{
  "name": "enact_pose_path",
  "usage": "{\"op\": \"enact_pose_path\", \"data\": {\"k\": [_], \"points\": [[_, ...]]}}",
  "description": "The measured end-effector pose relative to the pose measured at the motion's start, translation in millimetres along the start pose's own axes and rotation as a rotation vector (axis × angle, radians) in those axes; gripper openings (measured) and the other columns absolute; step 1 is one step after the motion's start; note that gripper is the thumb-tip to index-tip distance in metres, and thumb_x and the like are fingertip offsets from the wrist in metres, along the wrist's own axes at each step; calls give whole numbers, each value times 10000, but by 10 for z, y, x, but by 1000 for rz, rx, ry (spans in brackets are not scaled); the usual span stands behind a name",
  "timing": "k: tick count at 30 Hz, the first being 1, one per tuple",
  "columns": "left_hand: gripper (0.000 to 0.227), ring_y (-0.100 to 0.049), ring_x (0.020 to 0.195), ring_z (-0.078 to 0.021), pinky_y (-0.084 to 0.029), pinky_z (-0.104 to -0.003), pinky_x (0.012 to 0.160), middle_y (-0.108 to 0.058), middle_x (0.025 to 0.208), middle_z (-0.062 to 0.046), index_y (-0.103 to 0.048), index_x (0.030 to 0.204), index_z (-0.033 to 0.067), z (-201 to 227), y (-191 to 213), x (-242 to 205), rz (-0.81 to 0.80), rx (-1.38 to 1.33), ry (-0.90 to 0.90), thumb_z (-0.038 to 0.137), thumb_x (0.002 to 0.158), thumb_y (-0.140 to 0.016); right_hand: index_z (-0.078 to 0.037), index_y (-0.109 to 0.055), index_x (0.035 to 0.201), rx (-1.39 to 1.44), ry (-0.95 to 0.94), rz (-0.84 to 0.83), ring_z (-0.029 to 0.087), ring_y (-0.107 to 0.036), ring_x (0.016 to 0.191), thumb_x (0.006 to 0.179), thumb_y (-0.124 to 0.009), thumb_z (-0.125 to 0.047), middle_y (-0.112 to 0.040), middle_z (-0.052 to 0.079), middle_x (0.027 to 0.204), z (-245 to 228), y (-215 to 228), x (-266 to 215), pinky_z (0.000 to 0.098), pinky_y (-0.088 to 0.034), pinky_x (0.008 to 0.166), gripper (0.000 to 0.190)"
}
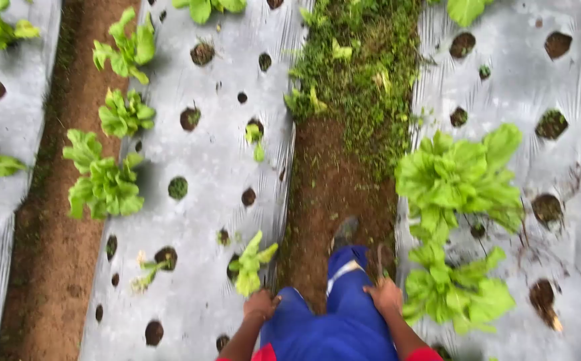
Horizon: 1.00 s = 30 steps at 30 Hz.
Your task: Weeding a garden bed by hand and using a small hand hoe to clear unwanted plants from between crops.
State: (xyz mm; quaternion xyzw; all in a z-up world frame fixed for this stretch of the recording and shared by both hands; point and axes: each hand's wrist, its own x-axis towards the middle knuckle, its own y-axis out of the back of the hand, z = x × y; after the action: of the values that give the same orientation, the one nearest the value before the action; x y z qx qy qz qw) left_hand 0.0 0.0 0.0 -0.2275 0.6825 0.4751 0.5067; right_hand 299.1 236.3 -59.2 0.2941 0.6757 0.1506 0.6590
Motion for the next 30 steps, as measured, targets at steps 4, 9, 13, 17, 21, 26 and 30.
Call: {"op": "enact_pose_path", "data": {"k": [4, 9, 13, 17, 21, 26, 30], "points": [[521, -552, 1309, -299, -508, -527, 1030, -633, 1313, -55, -655, 1255, 216, 672, 360, 611, 83, 23, 36, 631, 979, -499, -114, -681, 962, -18, 59, 25, 377, -731, 1011, 710, -872, -444, -769, 153, 1016, 143, 179, 704, 477, -549, 863, 457], [287, -492, 1322, -270, -462, -474, 1046, -651, 1249, -20, -667, 1173, 271, 1230, 600, 892, 164, 211, 6, 467, 964, -645, -71, -702, 834, 104, 35, 30, 328, -745, 916, 730, -878, -401, -781, 131, 886, 130, 792, 653, 441, -543, 857, 389], [281, -416, 1381, -298, -455, -523, 1102, -532, 1357, -42, -695, 1212, 178, 1435, 898, 1076, 111, 230, -43, 338, 984, -655, -127, -745, 811, 144, -79, -84, 190, -756, 820, 776, -918, -324, -821, 51, 851, -3, 1371, 342, 360, -604, 825, 264], [337, -430, 1286, -312, -365, -515, 1126, -489, 1252, -101, -735, 1087, 193, 1347, 1253, 1334, -132, 221, -442, 476, 971, -595, -157, -643, 916, -47, -135, -62, 330, -731, 1013, 660, -869, -584, -795, 110, 981, 273, 1020, 576, 383, -545, 879, 547], [304, -450, 1161, -300, -280, -409, 1073, -504, 1199, -107, -769, 1020, 208, 1544, 1820, 1294, -273, 326, -758, 495, 969, -681, -155, -587, 1179, -124, -75, 0, 345, -737, 1058, 634, -827, -663, -813, 112, 982, 596, 565, 933, 372, -568, 925, 783], [316, -330, 1277, -388, -436, -567, 983, -415, 1330, -86, -742, 1110, 165, 1957, 2459, 1466, -332, 687, -714, 417, 918, -739, -211, -586, 1034, -22, 27, 14, 409, -714, 986, 771, -763, -478, -752, 147, 937, -167, 1093, 840, 472, -557, 832, 415], [408, -412, 1250, -376, -428, -524, 973, -490, 1321, -138, -706, 1176, 55, 2321, 2973, 1816, -255, 922, -702, 354, 911, -620, -168, -569, 1192, -34, 265, 29, 393, -687, 1010, 801, -828, -481, -721, 140, 1000, -953, 1389, 1208, 502, -542, 805, 564]]}}
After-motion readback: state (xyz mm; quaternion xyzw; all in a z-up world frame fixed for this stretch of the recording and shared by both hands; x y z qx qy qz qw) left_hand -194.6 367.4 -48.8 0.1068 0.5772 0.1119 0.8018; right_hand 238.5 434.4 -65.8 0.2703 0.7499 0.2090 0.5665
